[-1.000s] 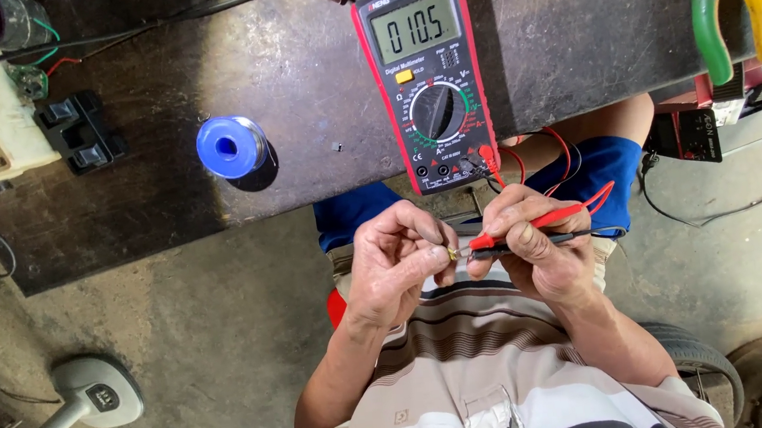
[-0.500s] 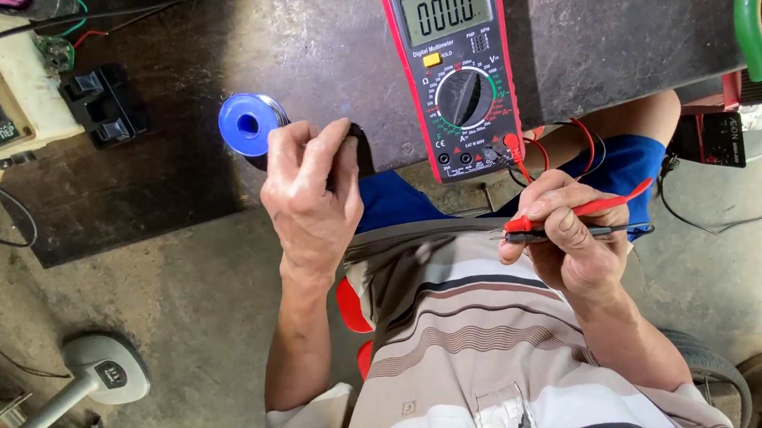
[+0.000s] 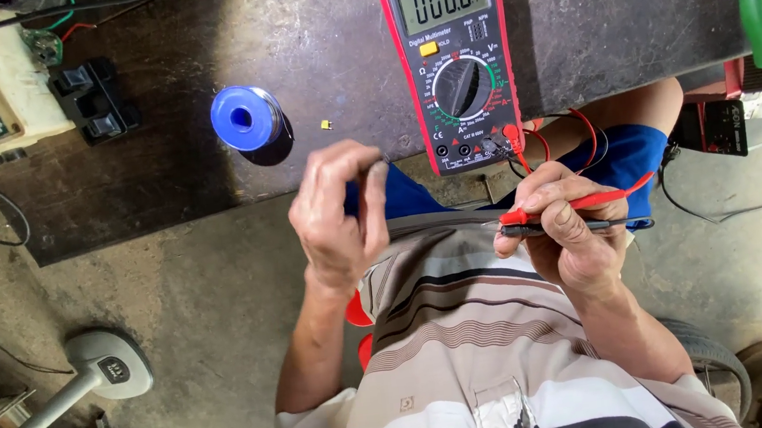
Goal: Testing a small electronic component using digital and analog multimeters and then soldering it onto a circuit board.
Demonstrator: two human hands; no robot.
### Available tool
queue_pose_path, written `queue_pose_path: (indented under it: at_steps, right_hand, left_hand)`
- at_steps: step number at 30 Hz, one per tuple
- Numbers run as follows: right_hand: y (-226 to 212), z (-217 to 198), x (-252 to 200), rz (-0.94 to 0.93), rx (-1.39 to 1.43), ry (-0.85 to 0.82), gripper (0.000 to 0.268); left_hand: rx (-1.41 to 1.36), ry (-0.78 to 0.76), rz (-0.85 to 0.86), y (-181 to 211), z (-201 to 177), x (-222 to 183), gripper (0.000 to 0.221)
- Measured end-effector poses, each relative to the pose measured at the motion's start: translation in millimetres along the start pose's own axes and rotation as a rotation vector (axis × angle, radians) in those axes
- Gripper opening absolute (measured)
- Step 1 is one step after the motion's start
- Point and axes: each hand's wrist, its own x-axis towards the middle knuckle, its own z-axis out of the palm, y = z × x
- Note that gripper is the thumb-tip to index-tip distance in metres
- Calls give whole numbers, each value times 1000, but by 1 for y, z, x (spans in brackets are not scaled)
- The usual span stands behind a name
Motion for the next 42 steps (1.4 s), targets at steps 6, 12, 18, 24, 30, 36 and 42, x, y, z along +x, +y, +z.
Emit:
queue_pose_path:
  at_steps: [6, 12, 18, 24, 30, 36, 42]
  right_hand:
    - [-4, 14, 0, 26, 21, 41, 30]
    - [-8, 24, 0, 26, -17, 67, 27]
    - [-13, 24, 1, 66, -103, 98, 20]
    - [-5, 13, -3, 44, -82, 28, 21]
    - [4, -2, -7, 54, -89, -25, 24]
    - [12, -18, -11, 69, -96, -83, 30]
    - [19, -34, -16, 81, -102, -141, 38]
  left_hand:
    - [-1113, 66, -499, 31, 41, -44, 8]
    - [-1324, 113, -591, 26, 58, -65, 14]
    - [-1379, 89, -673, 29, 58, -70, 14]
    - [-1466, 73, -747, 29, 59, -76, 15]
    - [-1547, 58, -804, 29, 59, -75, 13]
    - [-1566, 38, -812, 26, 58, -75, 14]
    - [-1578, 36, -810, 25, 58, -77, 14]
